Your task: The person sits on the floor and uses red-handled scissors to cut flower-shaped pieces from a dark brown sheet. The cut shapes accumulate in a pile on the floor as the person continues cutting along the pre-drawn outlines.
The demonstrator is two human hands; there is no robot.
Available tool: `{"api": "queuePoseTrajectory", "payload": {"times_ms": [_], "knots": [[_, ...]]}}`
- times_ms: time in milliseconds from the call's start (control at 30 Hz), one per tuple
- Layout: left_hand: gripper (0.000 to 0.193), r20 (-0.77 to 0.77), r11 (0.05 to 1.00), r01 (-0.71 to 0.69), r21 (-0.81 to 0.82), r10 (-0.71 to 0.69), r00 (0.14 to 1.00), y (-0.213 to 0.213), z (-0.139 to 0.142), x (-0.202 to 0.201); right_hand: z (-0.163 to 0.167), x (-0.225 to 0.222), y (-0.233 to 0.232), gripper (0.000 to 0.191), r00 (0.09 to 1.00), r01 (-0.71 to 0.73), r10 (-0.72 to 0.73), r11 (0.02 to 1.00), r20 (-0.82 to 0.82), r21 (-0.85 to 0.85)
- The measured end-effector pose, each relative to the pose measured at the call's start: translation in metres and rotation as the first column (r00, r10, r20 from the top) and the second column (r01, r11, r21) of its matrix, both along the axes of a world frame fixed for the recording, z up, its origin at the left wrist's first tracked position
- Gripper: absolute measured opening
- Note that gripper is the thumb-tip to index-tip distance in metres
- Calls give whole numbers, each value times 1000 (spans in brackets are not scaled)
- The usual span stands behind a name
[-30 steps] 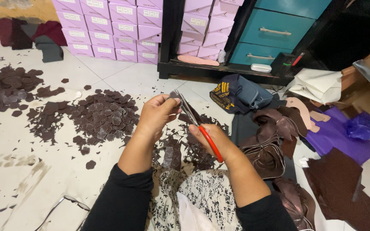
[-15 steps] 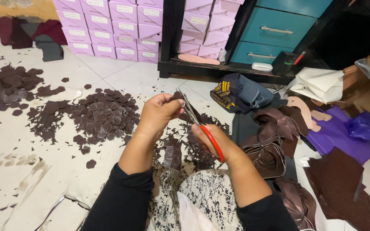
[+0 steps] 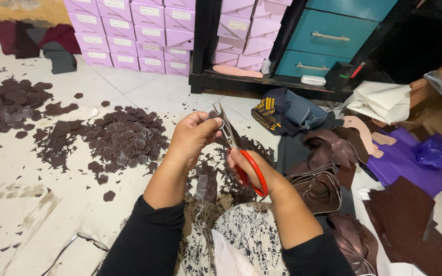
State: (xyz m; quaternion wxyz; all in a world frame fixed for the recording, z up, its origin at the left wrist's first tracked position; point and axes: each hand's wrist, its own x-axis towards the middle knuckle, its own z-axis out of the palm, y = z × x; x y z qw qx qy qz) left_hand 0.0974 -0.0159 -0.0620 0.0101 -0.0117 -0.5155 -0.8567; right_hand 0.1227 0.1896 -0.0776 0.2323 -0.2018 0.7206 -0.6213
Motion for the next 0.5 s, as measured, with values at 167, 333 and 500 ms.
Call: {"api": "queuePoseTrajectory", "payload": {"times_ms": [167,333,500], "knots": [[12,18,1000,17,4,-17,1000,1,2,2,-6,-3,0,58,999,44,-44,999,-19,16],[12,26,992,13,124,-16,1000,10,1,4,-11,-4,-4,58,991,106,-106,994,-85,-8],[14,68,983,-13,184,0,998,22,-1,4,-9,-3,-8,55,997,68,-65,988,28,-136]]}}
